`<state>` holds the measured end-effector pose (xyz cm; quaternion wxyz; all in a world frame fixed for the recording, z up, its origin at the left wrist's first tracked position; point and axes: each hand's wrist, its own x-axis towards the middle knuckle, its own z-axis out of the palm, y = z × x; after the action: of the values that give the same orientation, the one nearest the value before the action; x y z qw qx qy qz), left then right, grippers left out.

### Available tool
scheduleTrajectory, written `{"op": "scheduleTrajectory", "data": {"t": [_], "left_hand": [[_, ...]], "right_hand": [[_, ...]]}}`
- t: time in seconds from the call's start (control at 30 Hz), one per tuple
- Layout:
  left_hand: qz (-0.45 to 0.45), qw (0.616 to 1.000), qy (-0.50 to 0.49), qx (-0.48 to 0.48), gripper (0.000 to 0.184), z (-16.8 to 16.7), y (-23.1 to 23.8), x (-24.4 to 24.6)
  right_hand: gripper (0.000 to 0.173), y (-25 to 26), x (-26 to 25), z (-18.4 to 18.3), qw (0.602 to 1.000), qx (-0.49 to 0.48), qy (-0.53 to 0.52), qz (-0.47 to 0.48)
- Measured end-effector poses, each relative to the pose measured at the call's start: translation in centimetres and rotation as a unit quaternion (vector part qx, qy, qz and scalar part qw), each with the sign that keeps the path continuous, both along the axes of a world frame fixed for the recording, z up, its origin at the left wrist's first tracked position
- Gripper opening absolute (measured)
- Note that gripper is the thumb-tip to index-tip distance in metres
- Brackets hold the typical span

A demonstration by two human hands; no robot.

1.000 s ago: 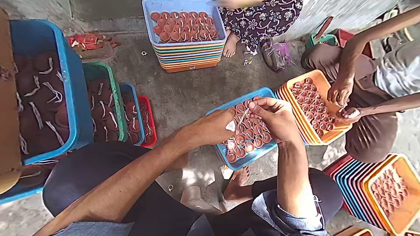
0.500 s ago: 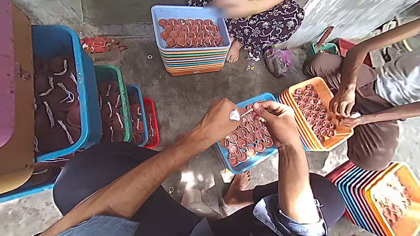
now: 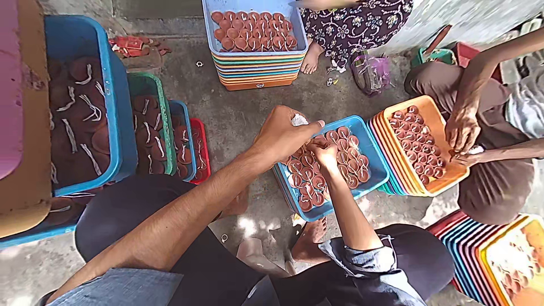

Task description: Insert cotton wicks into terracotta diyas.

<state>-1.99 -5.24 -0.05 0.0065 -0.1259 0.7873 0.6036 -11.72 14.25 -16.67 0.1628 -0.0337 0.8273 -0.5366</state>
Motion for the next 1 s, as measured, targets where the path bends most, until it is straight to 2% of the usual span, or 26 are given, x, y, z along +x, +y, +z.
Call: {"op": "scheduleTrajectory", "data": {"t": [0.13, 0.2, 0.37, 0.53, 0.73, 0.87, 0.93, 1.0], "left_hand": [[-0.001, 1.0, -0.011, 0.028, 0.034, 0.2, 0.1, 0.0], [-0.002, 1.0, -0.015, 0.024, 0.035, 0.3, 0.0, 0.0], [-0.006, 1.0, -0.02, 0.022, 0.036, 0.6, 0.0, -0.1], [-0.004, 0.999, -0.019, 0.031, 0.036, 0.6, 0.0, 0.0], [0.01, 0.998, 0.009, 0.067, 0.036, 0.6, 0.3, 0.0], [0.018, 0.994, 0.016, 0.111, 0.042, 1.4, 0.5, 0.1], [0.02, 0.989, 0.017, 0.143, 0.048, 1.6, 0.6, 0.2], [0.011, 0.985, 0.025, 0.171, 0.054, 1.6, 0.7, 0.0]], "right_hand": [[0.016, -0.8, -0.4, -4.5, 0.993, 0.096, 0.063, 0.022], [0.015, -1.2, -0.6, -5.8, 0.989, 0.134, 0.062, 0.026], [0.015, -1.3, 0.2, -5.8, 0.976, 0.209, 0.043, 0.037], [0.011, -1.4, 0.6, -5.2, 0.972, 0.209, 0.079, 0.067], [0.013, -1.1, 1.3, -5.6, 0.976, 0.199, 0.051, 0.066], [0.021, -0.9, 1.4, -4.1, 0.963, 0.258, 0.028, 0.075], [0.031, -0.5, 1.4, -2.0, 0.944, 0.317, 0.008, 0.09], [0.035, 0.2, 1.6, 1.1, 0.939, 0.332, 0.012, 0.086]]}}
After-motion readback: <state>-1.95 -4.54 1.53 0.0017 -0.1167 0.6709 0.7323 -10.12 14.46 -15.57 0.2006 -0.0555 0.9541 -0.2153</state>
